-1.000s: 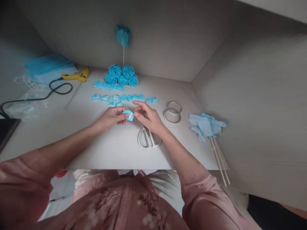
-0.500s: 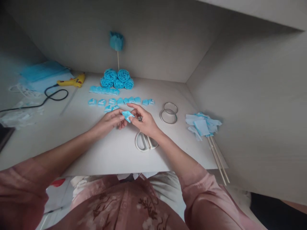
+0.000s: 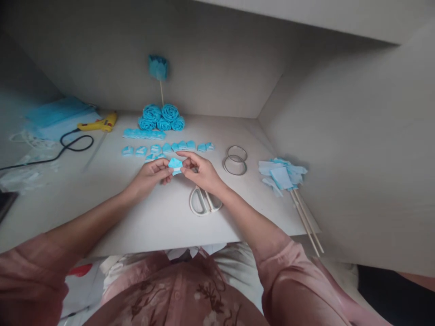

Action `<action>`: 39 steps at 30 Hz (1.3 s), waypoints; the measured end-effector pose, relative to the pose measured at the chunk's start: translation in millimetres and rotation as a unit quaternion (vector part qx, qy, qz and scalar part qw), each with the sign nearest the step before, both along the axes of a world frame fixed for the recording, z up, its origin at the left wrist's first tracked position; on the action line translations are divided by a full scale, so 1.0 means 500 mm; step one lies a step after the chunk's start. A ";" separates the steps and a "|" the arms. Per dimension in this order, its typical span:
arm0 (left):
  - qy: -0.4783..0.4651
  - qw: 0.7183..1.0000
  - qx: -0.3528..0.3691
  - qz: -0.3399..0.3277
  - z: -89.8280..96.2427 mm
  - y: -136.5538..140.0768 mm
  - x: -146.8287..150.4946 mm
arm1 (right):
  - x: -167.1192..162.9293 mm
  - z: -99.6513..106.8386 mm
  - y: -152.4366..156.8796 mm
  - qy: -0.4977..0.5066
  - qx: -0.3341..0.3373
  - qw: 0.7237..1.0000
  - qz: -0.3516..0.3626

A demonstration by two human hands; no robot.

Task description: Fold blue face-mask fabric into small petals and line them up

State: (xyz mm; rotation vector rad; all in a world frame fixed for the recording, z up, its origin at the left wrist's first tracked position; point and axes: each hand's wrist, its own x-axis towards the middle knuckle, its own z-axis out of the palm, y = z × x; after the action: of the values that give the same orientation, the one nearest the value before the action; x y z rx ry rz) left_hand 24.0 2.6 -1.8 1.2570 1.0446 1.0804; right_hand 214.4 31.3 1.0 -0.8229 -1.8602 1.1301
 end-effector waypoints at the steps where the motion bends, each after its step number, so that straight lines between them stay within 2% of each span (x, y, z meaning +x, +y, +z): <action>1: -0.008 1.000 -0.004 0.001 0.002 -0.001 0.001 | 0.000 0.000 0.000 0.001 0.000 1.000 -0.002; 5: -0.006 1.000 -0.009 0.008 -0.001 0.001 0.000 | -0.002 -0.002 0.001 0.005 0.002 1.000 0.002; 8: 0.011 0.999 0.004 0.047 -0.008 0.007 -0.006 | 0.008 -0.005 0.015 0.008 -0.011 1.000 -0.003; 10: -0.011 0.997 -0.008 0.072 -0.010 0.011 -0.010 | 0.023 -0.005 0.030 -0.010 -0.012 0.999 -0.035; 14: -0.043 0.995 -0.036 0.081 -0.007 0.012 -0.013 | 0.057 0.002 0.052 -0.152 0.058 0.979 -0.123; 16: -0.044 0.995 -0.039 0.076 -0.006 0.011 -0.011 | 0.064 0.006 0.053 -0.238 0.094 0.958 -0.131; 19: -0.046 0.996 -0.034 0.071 -0.008 0.010 -0.009 | 0.058 0.005 0.045 -0.328 0.113 0.932 -0.107; 23: -0.062 0.994 -0.052 0.075 -0.015 0.012 -0.008 | 0.042 -0.004 0.035 -0.358 0.098 0.925 -0.088; 27: -0.070 0.993 -0.057 0.079 -0.020 0.013 -0.008 | 0.039 -0.012 0.036 -0.353 0.106 0.924 -0.104; 30: -0.069 0.993 -0.063 0.079 -0.022 0.012 -0.007 | 0.043 -0.016 0.043 -0.335 0.079 0.932 -0.116; 36: -0.072 0.993 -0.061 0.072 -0.021 0.010 -0.007 | 0.045 -0.032 0.051 -0.250 -0.040 0.962 -0.106; 39: -0.071 0.993 -0.057 0.073 -0.020 0.009 -0.008 | 0.041 -0.037 0.051 -0.203 -0.105 0.968 -0.108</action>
State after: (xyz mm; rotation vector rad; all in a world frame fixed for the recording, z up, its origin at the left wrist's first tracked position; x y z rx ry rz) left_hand 20.2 7.4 -11.6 1.0089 1.0864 1.1862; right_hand 234.9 56.6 -17.5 -1.4321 -1.9309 1.0895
